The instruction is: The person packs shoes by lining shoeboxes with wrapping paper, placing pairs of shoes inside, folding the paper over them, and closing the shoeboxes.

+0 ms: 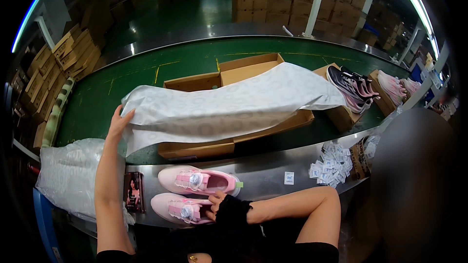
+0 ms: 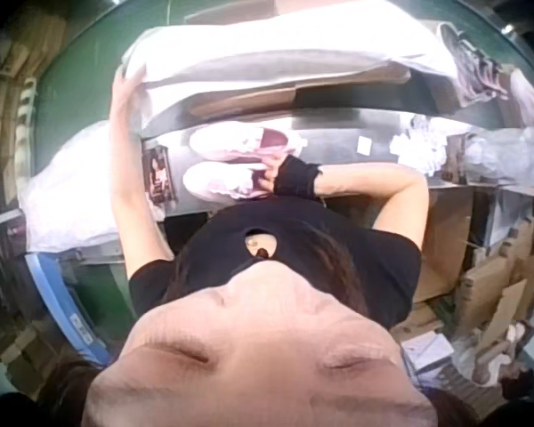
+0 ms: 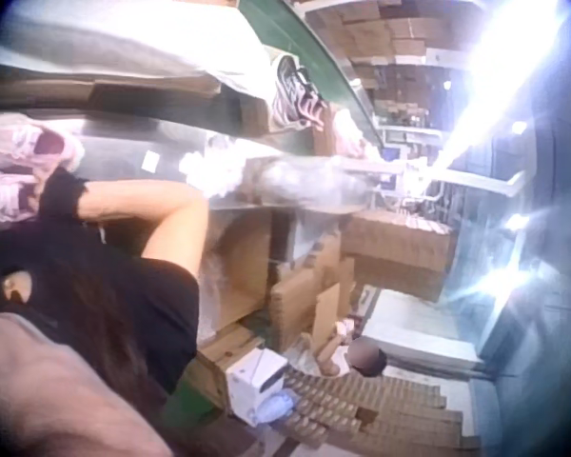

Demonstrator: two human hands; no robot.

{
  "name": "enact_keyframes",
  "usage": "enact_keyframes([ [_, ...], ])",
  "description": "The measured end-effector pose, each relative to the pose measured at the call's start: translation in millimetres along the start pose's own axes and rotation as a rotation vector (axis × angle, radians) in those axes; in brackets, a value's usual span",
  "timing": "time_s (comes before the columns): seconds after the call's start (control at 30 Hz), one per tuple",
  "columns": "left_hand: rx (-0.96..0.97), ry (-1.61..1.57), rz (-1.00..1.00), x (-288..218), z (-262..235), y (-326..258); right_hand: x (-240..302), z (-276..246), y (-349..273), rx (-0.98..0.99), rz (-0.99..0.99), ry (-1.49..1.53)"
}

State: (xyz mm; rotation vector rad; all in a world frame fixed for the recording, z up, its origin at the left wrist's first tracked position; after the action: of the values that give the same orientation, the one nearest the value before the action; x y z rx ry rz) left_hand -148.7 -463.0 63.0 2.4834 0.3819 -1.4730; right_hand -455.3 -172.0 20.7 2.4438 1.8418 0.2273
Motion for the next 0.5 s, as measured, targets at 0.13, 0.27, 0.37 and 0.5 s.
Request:
enact_keyframes([
  [0.13, 0.015, -0.168, -0.467, 59, -14, -27, -13, -19, -11, -0.059, -0.014, 0.117],
  [0.27, 0.467, -0.788, -0.612, 94, 44, -58, -48, -82, -17, -0.005, 0.154, 0.335],
  [0.37, 0.491, -0.748, -0.579, 139, 39, -43, -82, -109, -12, -0.07, 0.185, 0.568],
  [0.5, 0.241, -0.649, -0.717, 130, 26, -42, -159, -144, -71, -0.576, 0.783, 0.924],
])
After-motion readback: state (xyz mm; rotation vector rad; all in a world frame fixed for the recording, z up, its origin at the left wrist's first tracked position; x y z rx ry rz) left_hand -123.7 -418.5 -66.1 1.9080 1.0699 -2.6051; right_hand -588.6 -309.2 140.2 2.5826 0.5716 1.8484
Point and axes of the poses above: each hand's wrist, its own y-axis towards the middle knuckle, its own z-axis out of the palm, x = y × z, the point moved 10 cm from there along y, towards the middle knuckle, and after that the axes turned 5 degrees about -z, right-handed, at the moved point
